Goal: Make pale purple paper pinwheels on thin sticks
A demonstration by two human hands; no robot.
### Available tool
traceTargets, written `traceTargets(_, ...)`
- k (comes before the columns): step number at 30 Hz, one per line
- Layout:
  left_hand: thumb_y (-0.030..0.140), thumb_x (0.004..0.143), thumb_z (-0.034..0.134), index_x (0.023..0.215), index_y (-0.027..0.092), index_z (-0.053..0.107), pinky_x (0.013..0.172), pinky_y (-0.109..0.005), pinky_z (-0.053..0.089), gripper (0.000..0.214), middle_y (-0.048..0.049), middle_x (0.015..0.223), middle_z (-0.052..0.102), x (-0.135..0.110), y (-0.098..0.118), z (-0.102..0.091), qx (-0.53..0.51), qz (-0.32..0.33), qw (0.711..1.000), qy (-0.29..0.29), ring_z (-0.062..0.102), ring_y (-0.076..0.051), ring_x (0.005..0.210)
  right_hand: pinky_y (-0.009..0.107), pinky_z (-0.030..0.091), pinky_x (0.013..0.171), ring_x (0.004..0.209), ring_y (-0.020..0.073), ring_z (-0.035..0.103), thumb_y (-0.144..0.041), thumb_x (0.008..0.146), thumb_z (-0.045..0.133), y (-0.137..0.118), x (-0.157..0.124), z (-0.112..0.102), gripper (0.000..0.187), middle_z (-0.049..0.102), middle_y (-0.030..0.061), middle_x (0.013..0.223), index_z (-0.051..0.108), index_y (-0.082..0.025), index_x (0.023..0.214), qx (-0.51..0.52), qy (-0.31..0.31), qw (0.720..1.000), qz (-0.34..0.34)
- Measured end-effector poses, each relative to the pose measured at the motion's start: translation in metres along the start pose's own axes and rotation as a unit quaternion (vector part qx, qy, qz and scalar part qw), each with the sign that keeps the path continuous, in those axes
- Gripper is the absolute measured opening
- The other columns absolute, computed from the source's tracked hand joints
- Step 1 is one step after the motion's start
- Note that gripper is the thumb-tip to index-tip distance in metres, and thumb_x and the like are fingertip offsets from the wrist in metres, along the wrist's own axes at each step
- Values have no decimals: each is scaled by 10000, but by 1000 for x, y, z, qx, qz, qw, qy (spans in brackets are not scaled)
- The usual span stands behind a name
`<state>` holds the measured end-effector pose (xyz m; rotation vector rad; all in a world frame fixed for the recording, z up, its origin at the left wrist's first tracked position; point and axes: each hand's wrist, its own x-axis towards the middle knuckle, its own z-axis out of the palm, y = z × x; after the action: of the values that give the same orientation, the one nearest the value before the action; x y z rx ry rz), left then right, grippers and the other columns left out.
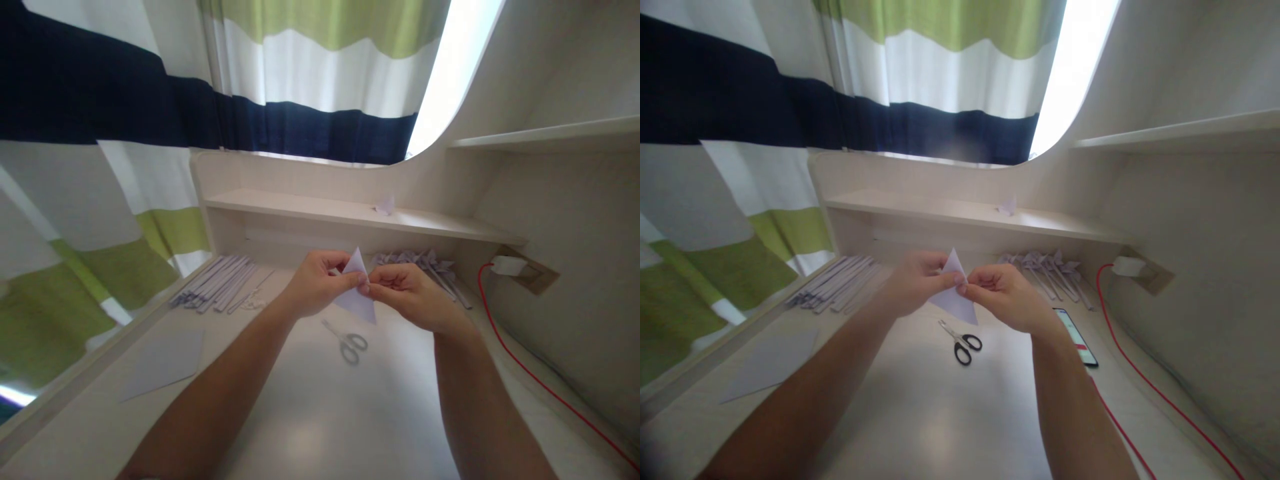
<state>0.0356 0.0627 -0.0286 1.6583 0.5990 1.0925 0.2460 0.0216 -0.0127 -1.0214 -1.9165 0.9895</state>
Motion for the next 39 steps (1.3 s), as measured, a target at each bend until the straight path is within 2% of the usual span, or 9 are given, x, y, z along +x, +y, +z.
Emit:
traceTargets(3,422,750,895,797,131,760,473,-198,416,324,-17,649,685,-1,2,2,9,1,1000,4,599,-111,537,288,462,685,753,159,622,-409,863,850,-1,2,2,230,742,32,826,803,-184,864,43,23,999,-8)
traceTargets(10,398,770,865,793,142,746,466,-199,409,283,-7,665,664,-7,14,-1,46,17,999,12,588,-108,535,281,420,636,687,140,562,-396,842,869,-3,3,3,250,678,14,720,784,-169,781,28,20,999,-11)
traceTargets(14,378,799,838,772,142,748,463,-192,384,254,-11,667,665,-9,21,-2,87,37,995,24,555,-94,533,298,475,690,762,172,632,-401,865,850,-7,1,7,227,747,45,819,812,-177,864,39,29,999,-18)
traceTargets(21,419,807,841,777,152,754,471,-208,403,282,-20,678,674,-10,22,-5,72,59,995,33,561,-105,537,321,479,698,752,187,627,-419,887,827,-12,-2,8,238,740,46,802,813,-186,838,-11,52,998,-33)
traceTargets(25,387,809,846,759,156,750,472,-205,391,255,-13,655,659,-12,25,-6,88,71,993,31,553,-101,541,320,485,694,773,195,641,-377,882,826,-13,-1,11,187,760,50,830,817,-190,886,2,62,997,-42)
traceTargets(30,374,831,826,797,152,768,489,-208,406,232,-17,697,685,-12,24,-6,82,88,992,38,564,-99,559,317,477,675,739,188,629,-344,861,831,-14,-2,13,162,749,46,793,817,-185,835,-24,85,995,-50)
traceTargets(35,364,843,821,773,155,757,518,-215,418,230,-15,689,692,-11,21,-5,74,103,991,33,570,-106,586,300,448,632,697,172,603,-349,902,769,-16,-3,17,176,733,36,769,819,-186,860,-44,99,993,-53)
traceTargets(39,374,876,785,768,163,773,527,-231,396,237,-16,680,685,-9,18,-6,99,109,988,37,546,-114,599,298,415,609,661,163,555,-336,887,769,-16,-2,18,192,672,19,697,784,-186,767,-60,117,990,-52)
